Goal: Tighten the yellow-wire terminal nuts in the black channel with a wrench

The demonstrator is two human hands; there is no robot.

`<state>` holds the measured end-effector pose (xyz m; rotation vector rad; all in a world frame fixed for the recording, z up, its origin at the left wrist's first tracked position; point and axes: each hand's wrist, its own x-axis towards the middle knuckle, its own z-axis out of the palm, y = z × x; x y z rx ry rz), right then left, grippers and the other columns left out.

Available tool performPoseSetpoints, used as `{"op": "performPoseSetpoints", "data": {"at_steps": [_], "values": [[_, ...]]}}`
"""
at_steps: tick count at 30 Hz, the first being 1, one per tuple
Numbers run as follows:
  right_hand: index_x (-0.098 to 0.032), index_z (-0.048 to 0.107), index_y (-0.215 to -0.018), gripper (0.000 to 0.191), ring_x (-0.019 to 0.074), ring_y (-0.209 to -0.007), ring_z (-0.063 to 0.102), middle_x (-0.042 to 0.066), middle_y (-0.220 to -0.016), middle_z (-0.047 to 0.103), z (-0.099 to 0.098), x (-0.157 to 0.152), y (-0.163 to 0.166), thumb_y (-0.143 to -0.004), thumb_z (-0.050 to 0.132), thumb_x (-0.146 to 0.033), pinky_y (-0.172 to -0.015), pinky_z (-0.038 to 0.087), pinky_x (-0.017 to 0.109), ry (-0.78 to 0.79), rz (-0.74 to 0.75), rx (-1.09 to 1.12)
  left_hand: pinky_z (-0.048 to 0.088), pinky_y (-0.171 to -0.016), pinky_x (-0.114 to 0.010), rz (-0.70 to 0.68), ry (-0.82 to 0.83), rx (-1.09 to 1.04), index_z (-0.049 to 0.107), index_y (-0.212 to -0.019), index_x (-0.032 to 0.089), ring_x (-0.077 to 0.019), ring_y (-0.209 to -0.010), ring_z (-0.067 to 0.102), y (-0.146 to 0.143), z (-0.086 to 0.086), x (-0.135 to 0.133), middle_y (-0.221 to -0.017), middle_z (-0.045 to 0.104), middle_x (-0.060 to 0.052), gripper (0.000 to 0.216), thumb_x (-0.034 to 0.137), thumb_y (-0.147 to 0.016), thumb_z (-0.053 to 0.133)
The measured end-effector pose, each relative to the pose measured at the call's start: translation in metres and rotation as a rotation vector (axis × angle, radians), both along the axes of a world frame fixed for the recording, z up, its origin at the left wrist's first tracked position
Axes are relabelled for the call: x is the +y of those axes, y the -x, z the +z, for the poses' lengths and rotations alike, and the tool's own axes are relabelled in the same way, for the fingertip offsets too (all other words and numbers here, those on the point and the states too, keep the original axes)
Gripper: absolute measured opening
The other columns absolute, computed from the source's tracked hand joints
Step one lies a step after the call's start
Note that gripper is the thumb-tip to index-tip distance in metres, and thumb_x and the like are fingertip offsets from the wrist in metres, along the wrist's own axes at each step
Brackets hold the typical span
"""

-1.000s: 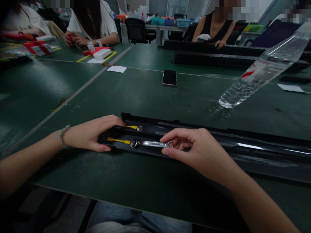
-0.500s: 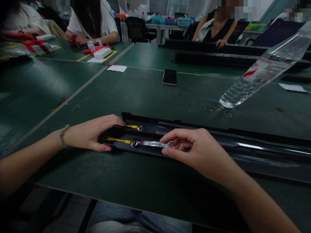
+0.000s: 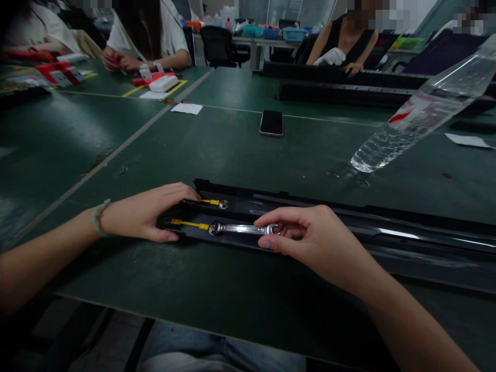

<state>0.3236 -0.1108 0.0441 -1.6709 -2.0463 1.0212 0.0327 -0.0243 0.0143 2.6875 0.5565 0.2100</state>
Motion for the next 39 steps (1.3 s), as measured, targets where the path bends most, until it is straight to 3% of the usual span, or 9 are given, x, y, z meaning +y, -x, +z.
{"op": "performPoseSetpoints", "data": {"at_steps": [11, 16, 27, 39], "values": [[-0.020, 0.063, -0.094, 0.035, 0.0150, -0.059, 0.062, 0.003, -0.070, 0.066, -0.0013, 0.0022, 0.0024, -0.064, 0.067, -0.039, -0.052, 0.051, 0.025, 0.083, -0.094, 0.240, 0.039, -0.088, -0.040, 0.006, -0.001, 0.009, 0.041, -0.113, 0.013, -0.0262, -0.100, 0.047, 0.0008, -0.0014, 0.0004, -0.109, 0.049, -0.014, 0.055, 0.045, -0.072, 0.059], [-0.021, 0.062, -0.099, 0.033, 0.0134, -0.062, 0.062, 0.002, -0.071, 0.067, 0.0003, 0.0033, 0.0014, -0.069, 0.064, -0.035, -0.058, 0.053, 0.024, 0.091, -0.101, 0.310, 0.039, -0.087, -0.041, 0.010, 0.008, 0.015, 0.042, -0.113, 0.013, -0.0265, -0.099, 0.047, 0.0007, -0.0013, 0.0005, -0.108, 0.049, -0.014, 0.056, 0.046, -0.071, 0.059], [-0.022, 0.059, -0.108, 0.036, 0.0143, -0.069, 0.063, 0.003, -0.081, 0.068, -0.0006, 0.0058, 0.0003, -0.074, 0.059, -0.035, -0.062, 0.053, 0.026, 0.059, -0.074, 0.323, 0.039, -0.087, -0.041, 0.003, 0.004, 0.012, 0.041, -0.113, 0.013, -0.0267, -0.099, 0.047, 0.0010, -0.0016, 0.0014, -0.108, 0.050, -0.014, 0.055, 0.045, -0.071, 0.059], [-0.023, 0.065, -0.097, 0.033, 0.0166, -0.066, 0.064, 0.002, -0.072, 0.068, 0.0019, 0.0005, -0.0008, -0.066, 0.066, -0.035, -0.061, 0.054, 0.028, 0.126, -0.052, 0.292, 0.039, -0.087, -0.041, -0.001, -0.004, 0.001, 0.041, -0.113, 0.014, -0.0264, -0.099, 0.047, 0.0006, -0.0007, 0.0004, -0.108, 0.050, -0.014, 0.054, 0.044, -0.072, 0.059]]}}
